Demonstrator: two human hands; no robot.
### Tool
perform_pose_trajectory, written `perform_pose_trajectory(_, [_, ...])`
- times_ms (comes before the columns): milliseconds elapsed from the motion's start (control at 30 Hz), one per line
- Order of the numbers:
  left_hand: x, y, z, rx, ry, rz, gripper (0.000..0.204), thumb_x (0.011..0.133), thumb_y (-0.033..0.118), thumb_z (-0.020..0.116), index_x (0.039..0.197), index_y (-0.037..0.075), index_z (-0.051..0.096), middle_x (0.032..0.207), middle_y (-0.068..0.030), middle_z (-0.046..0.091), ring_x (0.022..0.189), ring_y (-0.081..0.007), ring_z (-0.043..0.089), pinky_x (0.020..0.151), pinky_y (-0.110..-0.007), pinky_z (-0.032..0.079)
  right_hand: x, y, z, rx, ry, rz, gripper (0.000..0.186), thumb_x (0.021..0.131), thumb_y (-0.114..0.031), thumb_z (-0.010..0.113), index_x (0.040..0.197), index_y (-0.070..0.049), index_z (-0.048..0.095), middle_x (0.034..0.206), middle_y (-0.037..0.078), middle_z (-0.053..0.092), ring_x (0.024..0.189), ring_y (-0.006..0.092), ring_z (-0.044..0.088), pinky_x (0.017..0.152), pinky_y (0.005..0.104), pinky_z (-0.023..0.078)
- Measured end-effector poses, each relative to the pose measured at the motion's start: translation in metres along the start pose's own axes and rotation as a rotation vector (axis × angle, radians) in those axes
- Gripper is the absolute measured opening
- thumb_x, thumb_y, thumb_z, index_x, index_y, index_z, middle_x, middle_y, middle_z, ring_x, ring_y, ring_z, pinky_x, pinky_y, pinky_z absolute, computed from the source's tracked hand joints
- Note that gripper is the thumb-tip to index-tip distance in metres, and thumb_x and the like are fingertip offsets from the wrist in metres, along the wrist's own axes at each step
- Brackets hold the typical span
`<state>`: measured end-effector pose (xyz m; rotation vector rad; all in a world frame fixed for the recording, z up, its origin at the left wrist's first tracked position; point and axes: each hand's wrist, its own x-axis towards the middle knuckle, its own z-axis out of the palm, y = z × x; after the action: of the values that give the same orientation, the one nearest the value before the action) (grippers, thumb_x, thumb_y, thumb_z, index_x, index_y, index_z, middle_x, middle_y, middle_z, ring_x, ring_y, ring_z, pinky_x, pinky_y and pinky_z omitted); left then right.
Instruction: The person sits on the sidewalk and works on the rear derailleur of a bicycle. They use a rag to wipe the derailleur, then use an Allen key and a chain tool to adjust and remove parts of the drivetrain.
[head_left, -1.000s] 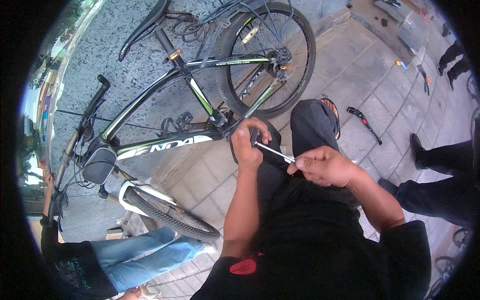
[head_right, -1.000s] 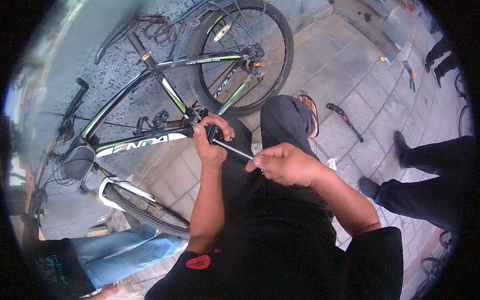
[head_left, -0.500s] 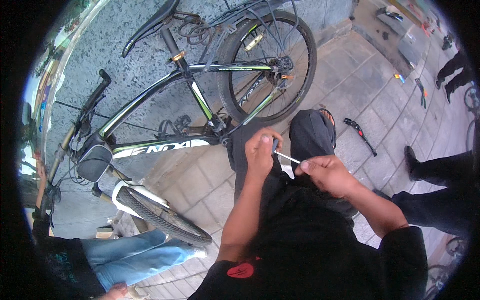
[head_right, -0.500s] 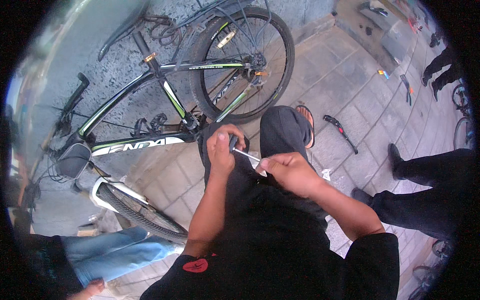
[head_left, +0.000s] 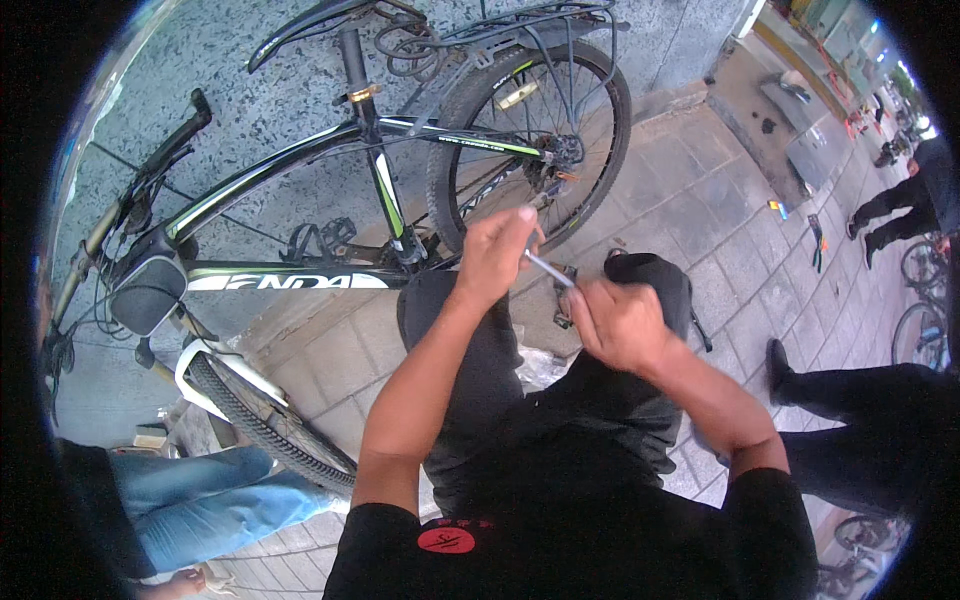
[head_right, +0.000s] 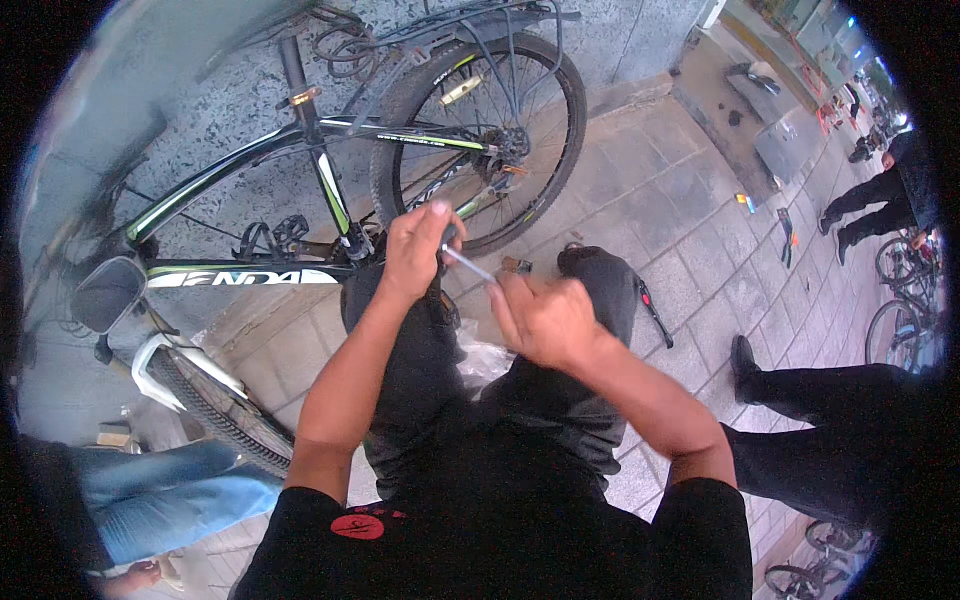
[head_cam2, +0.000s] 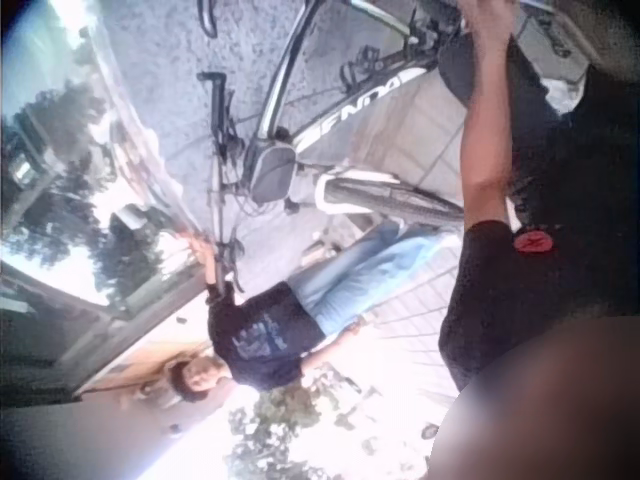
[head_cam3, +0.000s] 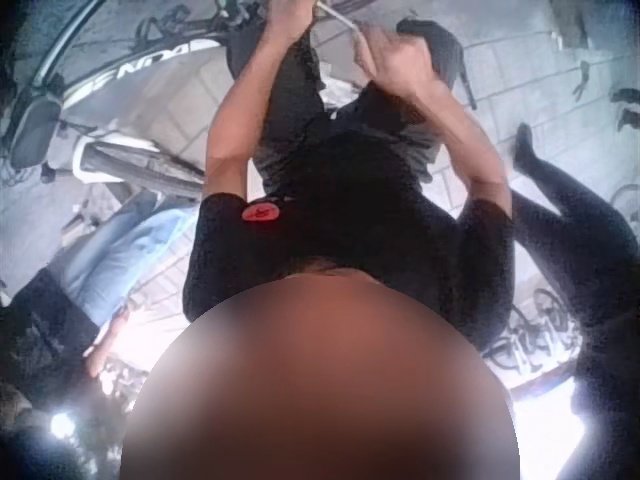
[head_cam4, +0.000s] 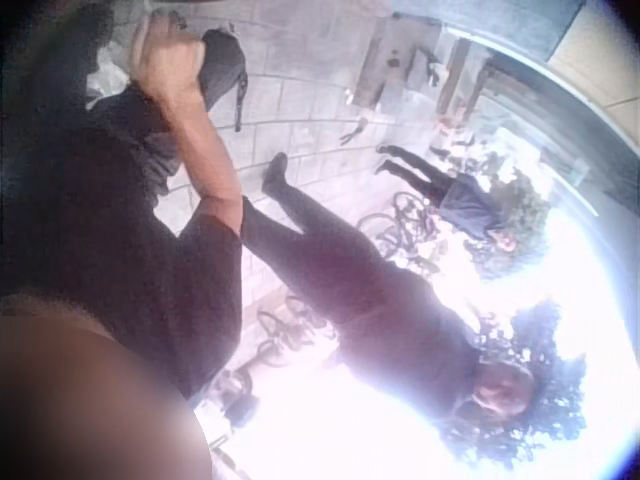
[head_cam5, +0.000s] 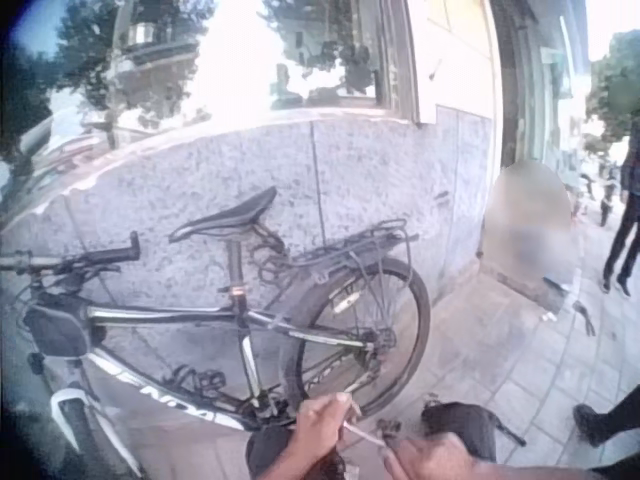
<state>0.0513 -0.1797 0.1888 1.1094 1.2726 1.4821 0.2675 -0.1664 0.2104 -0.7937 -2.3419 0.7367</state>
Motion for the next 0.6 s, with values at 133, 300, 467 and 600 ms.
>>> perform_pose_trajectory(133, [0.031, -0.002, -0.017, 0.059, -0.010, -0.074, 0.053, 0.104, 0.048, 0.051, 0.084, 0.002, 0.066, 0.067, -0.0030, 0.059, 0.058, -0.0110, 0.054, 0.056, -0.026, 0.044, 0.032, 0.012, -0.005, -0.125, -0.071, -0.127, 0.025, 0.099, -0.023, 0.061, 0.088, -0.001, 0.064, 0.070, 0.016, 0.064, 0.055, 0.0287, 0.064, 0.057, 0.0406, 0.052])
perform_pose_trajectory(300, [0.045, -0.027, -0.039, 0.123, -0.174, 0.046, 0.055, 0.105, 0.046, 0.046, 0.082, 0.000, 0.066, 0.068, -0.0050, 0.060, 0.059, -0.0119, 0.055, 0.057, -0.027, 0.043, 0.059, 0.031, -0.005, 1.391, -0.754, 0.649, 0.030, 0.106, -0.024, 0.058, 0.118, 0.001, 0.066, 0.067, 0.001, 0.057, 0.045, 0.0111, 0.051, 0.040, 0.0263, 0.033])
perform_pose_trajectory(467, [0.046, -0.042, -0.039, 0.024, -0.038, -0.118, 0.059, 0.104, 0.052, 0.049, 0.086, -0.001, 0.068, 0.068, -0.0044, 0.062, 0.058, -0.0101, 0.055, 0.055, -0.027, 0.043, 0.086, 0.075, 0.011, 1.412, -0.692, 0.809, 0.033, 0.105, -0.024, 0.058, 0.117, 0.006, 0.064, 0.060, -0.003, 0.040, 0.044, 0.0061, 0.035, 0.040, 0.0234, 0.026])
perform_pose_trajectory(600, [0.075, -0.044, -0.033, -0.471, 0.143, -0.265, 0.068, 0.102, 0.063, 0.039, 0.076, 0.003, 0.057, 0.059, -0.0075, 0.052, 0.051, -0.0197, 0.049, 0.054, -0.037, 0.045, 0.091, 0.106, 0.015, 1.206, -0.476, 0.656, 0.034, 0.105, -0.025, 0.060, 0.116, 0.006, 0.069, 0.059, -0.001, 0.046, 0.047, 0.0075, 0.040, 0.046, 0.0251, 0.035])
